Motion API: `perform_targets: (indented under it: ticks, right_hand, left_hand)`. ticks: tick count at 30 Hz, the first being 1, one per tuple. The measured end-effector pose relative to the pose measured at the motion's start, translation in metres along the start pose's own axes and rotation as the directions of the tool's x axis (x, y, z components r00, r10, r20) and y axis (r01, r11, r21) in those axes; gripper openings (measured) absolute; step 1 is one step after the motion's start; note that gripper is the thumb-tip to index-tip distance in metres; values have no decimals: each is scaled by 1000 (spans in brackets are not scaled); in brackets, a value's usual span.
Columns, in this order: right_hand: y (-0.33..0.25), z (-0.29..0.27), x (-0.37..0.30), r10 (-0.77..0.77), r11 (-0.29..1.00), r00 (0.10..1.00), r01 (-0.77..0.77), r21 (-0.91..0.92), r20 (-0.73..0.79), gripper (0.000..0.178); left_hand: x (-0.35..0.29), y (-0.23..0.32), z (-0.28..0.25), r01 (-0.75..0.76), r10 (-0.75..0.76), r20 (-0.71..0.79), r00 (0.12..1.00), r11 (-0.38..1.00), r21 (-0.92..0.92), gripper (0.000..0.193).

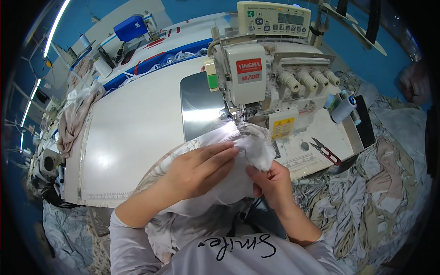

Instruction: Sewing the edges of white fabric pillowcases using an industrial serger machine.

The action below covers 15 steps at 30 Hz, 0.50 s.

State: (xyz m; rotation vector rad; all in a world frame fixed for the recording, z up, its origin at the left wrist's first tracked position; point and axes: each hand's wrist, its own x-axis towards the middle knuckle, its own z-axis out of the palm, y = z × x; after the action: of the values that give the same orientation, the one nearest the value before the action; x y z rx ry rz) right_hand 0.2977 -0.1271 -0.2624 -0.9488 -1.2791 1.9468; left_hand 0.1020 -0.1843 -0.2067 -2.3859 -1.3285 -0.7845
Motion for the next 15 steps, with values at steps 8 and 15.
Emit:
perform_targets:
  ticks: [8,15]
  right_hand:
    - [0,-1,1,-17,1000,1000,17,26,12,10]
    - [-2,0,2,-20,999,1000,20,25,13,13]
  left_hand:
    - [1,-3,-2,-70,68,20,997,993,91,24]
    - [3,-2,-5,-64,58,59,997,993,99,28]
